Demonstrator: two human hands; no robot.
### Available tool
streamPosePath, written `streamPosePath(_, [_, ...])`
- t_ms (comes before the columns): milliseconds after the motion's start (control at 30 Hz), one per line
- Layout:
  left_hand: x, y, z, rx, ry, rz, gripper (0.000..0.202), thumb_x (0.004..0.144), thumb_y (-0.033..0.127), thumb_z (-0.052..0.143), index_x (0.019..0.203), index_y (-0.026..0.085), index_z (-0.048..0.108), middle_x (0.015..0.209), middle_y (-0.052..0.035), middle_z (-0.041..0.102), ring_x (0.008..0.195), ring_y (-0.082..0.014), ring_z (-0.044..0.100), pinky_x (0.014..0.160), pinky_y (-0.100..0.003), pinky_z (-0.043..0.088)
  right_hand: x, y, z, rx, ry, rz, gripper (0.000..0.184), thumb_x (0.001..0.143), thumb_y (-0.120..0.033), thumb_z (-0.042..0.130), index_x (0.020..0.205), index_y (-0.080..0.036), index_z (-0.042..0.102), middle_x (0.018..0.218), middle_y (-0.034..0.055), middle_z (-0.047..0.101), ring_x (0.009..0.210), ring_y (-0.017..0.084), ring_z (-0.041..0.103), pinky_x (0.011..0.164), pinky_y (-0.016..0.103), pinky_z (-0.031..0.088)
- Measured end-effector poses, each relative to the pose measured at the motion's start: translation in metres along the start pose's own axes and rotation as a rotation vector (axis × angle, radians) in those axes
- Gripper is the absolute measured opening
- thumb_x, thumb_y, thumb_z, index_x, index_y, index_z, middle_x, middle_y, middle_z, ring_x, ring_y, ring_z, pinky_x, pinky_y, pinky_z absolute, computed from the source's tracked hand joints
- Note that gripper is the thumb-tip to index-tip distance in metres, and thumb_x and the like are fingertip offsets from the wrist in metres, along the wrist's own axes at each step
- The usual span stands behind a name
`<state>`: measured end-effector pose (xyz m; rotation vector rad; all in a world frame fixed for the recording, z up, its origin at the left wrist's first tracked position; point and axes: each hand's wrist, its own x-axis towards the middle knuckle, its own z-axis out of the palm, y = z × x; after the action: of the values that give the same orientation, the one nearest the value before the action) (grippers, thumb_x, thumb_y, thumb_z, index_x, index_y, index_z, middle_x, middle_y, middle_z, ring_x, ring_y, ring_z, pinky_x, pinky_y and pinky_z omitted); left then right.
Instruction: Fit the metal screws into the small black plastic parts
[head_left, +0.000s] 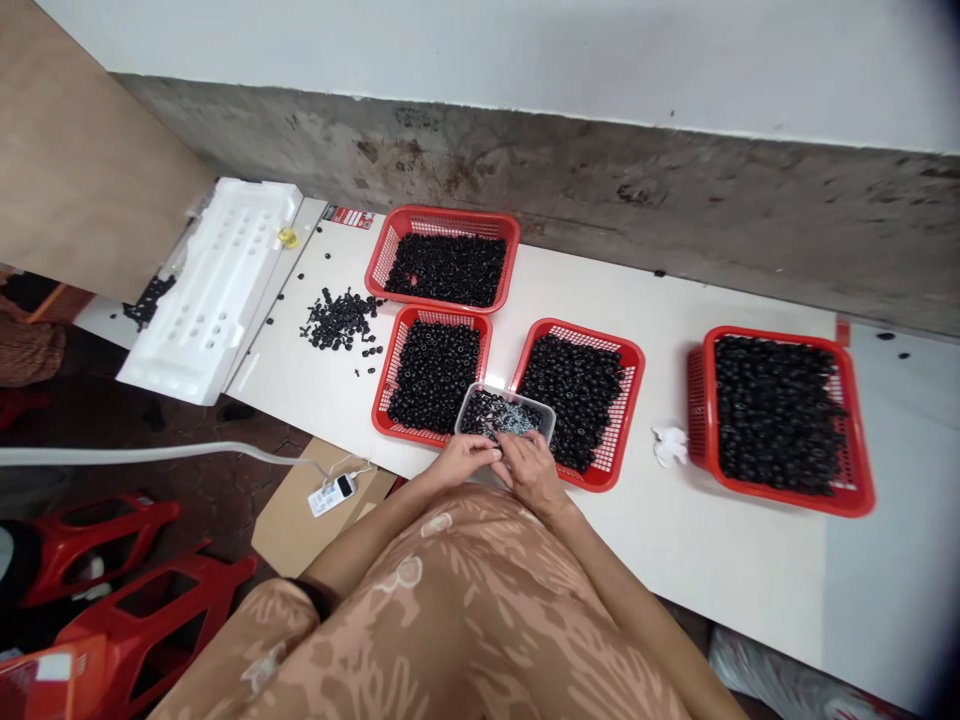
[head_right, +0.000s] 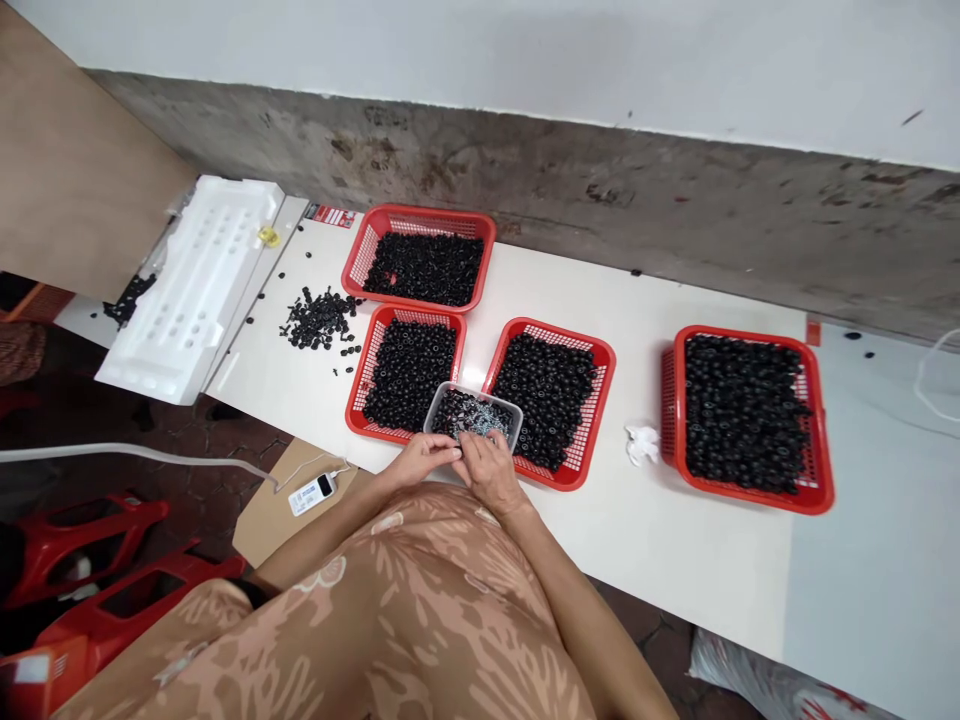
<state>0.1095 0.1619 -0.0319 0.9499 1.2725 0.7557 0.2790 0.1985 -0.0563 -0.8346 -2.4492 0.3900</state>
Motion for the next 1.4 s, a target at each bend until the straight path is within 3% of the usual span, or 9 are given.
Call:
streamPosePath(100, [-0.001,0.000,0.001,0.094,0.040,-0.001,0.030,0.079,0.037,0.060,0.087,0.010,0.071,0.082,-0.0050,0.067,0.074,-0.0152,0.056,0.072,-0.024,0.041,-0.001,0.000,0.000,0.014,0.029,-0.014,0.027,0.096,-0.028,0.044,0.115,-0.012,0.055,0.096,0.0120,0.069,0.084,0.020,0.063,0.089,0.039,0.036])
streamPosePath(367, [0.003,0.001,0.004,-0.007,0.052,0.019,0.025,0.079,0.033,0.059,0.085,0.011,0.070,0.084,-0.0048,0.067,0.079,-0.0153,0.057,0.078,-0.024,0.041,0.000,-0.001,-0.001,0.206,0.007,0.115,0.030,0.093,-0.025,0.049,0.120,-0.015,0.054,0.089,0.0083,0.069,0.075,0.019,0.061,0.080,0.037,0.042])
streamPosePath(633, [0.003,-0.001,0.005,-0.184,0.059,-0.044,0.029,0.076,0.038,0.062,0.083,0.010,0.069,0.078,-0.0039,0.064,0.071,-0.0129,0.053,0.071,-0.024,0.040,0.004,-0.002,-0.021,0.660,-0.172,0.295,0.040,0.097,-0.030,0.040,0.136,-0.026,0.047,0.127,0.0071,0.058,0.114,0.020,0.055,0.097,0.039,0.042])
streamPosePath(867, [0.000,0.010,0.005,-0.207,0.012,0.034,0.034,0.077,0.038,0.065,0.098,0.011,0.070,0.095,-0.0082,0.067,0.086,-0.0174,0.058,0.084,-0.030,0.043,0.012,-0.006,-0.030,0.902,-0.090,0.403,0.031,0.098,-0.034,0.042,0.120,-0.027,0.063,0.126,0.0060,0.058,0.118,0.020,0.052,0.104,0.039,0.040])
streamPosePath(1133, [-0.001,0.012,0.006,-0.301,0.015,0.035,0.039,0.076,0.039,0.069,0.104,0.012,0.068,0.091,-0.0073,0.067,0.084,-0.0166,0.060,0.084,-0.030,0.045,0.014,-0.009,-0.023,0.992,0.015,0.513,0.027,0.096,-0.035,0.046,0.106,-0.023,0.068,0.121,0.0097,0.060,0.115,0.022,0.055,0.097,0.041,0.046])
streamPosePath(1400, [-0.002,0.012,0.006,-0.357,-0.005,0.006,0.041,0.077,0.041,0.069,0.103,0.011,0.067,0.082,-0.0065,0.066,0.076,-0.0137,0.059,0.076,-0.027,0.044,0.015,-0.002,-0.033,0.875,0.054,0.460,0.019,0.091,-0.030,0.055,0.102,-0.024,0.070,0.114,0.0074,0.062,0.108,0.020,0.057,0.097,0.039,0.045])
